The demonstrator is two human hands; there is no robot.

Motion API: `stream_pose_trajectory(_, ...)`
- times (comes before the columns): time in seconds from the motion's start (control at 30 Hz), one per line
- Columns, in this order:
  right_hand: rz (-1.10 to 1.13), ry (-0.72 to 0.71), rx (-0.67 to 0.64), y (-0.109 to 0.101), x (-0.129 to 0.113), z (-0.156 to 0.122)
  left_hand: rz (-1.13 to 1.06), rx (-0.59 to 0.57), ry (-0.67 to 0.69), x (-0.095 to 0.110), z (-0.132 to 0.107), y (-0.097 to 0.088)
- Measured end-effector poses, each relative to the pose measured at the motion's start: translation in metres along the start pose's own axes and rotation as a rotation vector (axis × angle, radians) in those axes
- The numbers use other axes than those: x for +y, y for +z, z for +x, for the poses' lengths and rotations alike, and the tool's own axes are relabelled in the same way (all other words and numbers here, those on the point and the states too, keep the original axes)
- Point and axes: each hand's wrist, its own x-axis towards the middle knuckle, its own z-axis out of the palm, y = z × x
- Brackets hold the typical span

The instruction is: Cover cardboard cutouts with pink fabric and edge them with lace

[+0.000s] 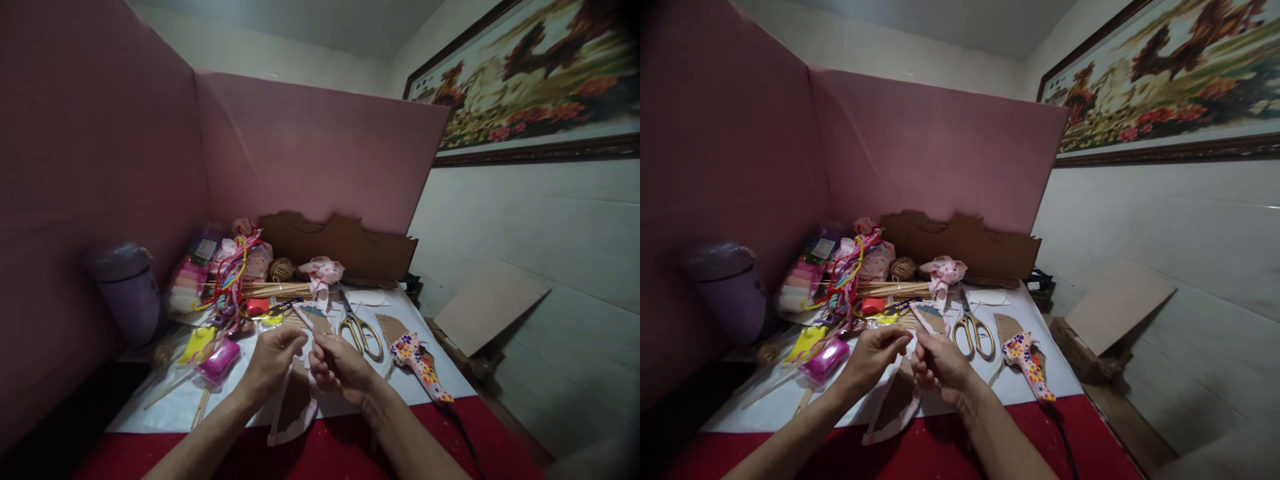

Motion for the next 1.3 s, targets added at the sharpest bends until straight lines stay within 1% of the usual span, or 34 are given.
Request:
stream_pose_trajectory(0.07, 0.008, 0.018, -0.043, 0.0, 0.001, -0.001, 0.012, -0.023, 0.03, 0.001, -0.003, 0.002)
stream_pose_trajectory(0.13, 0.004, 0.029, -0.059, 0.0, 0.002, -0.001, 0.038, -0.028, 0.064, 0.001, -0.004, 0.003)
stream_pose_trajectory(0.27, 0.033, 0.08, -0.076, 0.0, 0.002, -0.001, 0.167, -0.068, 0.167, 0.002, -0.006, 0.002)
stream_pose_trajectory(0.4, 0.063, 0.101, -0.096, -0.001, 0.002, -0.001, 0.417, -0.101, 0.268, 0.002, -0.006, 0.0)
stream_pose_trajectory(0.53, 0.028, 0.11, -0.059, -0.001, 0.004, -0.001, 0.661, -0.131, 0.369, 0.002, -0.007, -0.002)
stream_pose_trajectory(0.6, 0.011, 0.132, -0.043, 0.0, 0.006, 0.0, 0.764, -0.094, 0.454, 0.001, -0.007, -0.003)
stream_pose_trajectory(0.73, -0.031, 0.136, 0.007, 0.003, 0.01, 0.002, 0.951, 0.02, 0.637, -0.001, -0.007, -0.004)
stream_pose_trajectory(0.8, -0.048, 0.122, 0.033, 0.004, 0.011, 0.002, 1.007, 0.051, 0.691, -0.001, -0.007, -0.004)
stream_pose_trajectory(0.87, -0.062, 0.114, 0.049, 0.005, 0.01, 0.001, 1.032, 0.072, 0.715, -0.001, -0.008, -0.003)
stream_pose_trajectory(1.03, -0.089, 0.116, 0.033, 0.004, 0.008, -0.001, 0.99, 0.1, 0.714, 0.001, -0.01, -0.001)
stream_pose_trajectory(1.1, -0.127, 0.135, 0.041, 0.003, 0.009, -0.001, 0.929, 0.129, 0.679, 0.002, -0.009, -0.004)
stream_pose_trajectory(1.17, -0.166, 0.14, 0.06, 0.002, 0.009, -0.001, 0.807, 0.203, 0.582, 0.003, -0.006, -0.01)
stream_pose_trajectory(1.2, -0.162, 0.133, 0.058, 0.001, 0.009, -0.001, 0.712, 0.235, 0.507, 0.003, -0.004, -0.014)
stream_pose_trajectory(1.23, -0.132, 0.117, 0.034, 0.001, 0.008, -0.001, 0.6, 0.249, 0.422, 0.004, -0.001, -0.017)
stream_pose_trajectory(1.3, -0.006, 0.085, -0.096, 0.0, 0.005, -0.002, 0.395, 0.217, 0.274, 0.004, 0.002, -0.02)
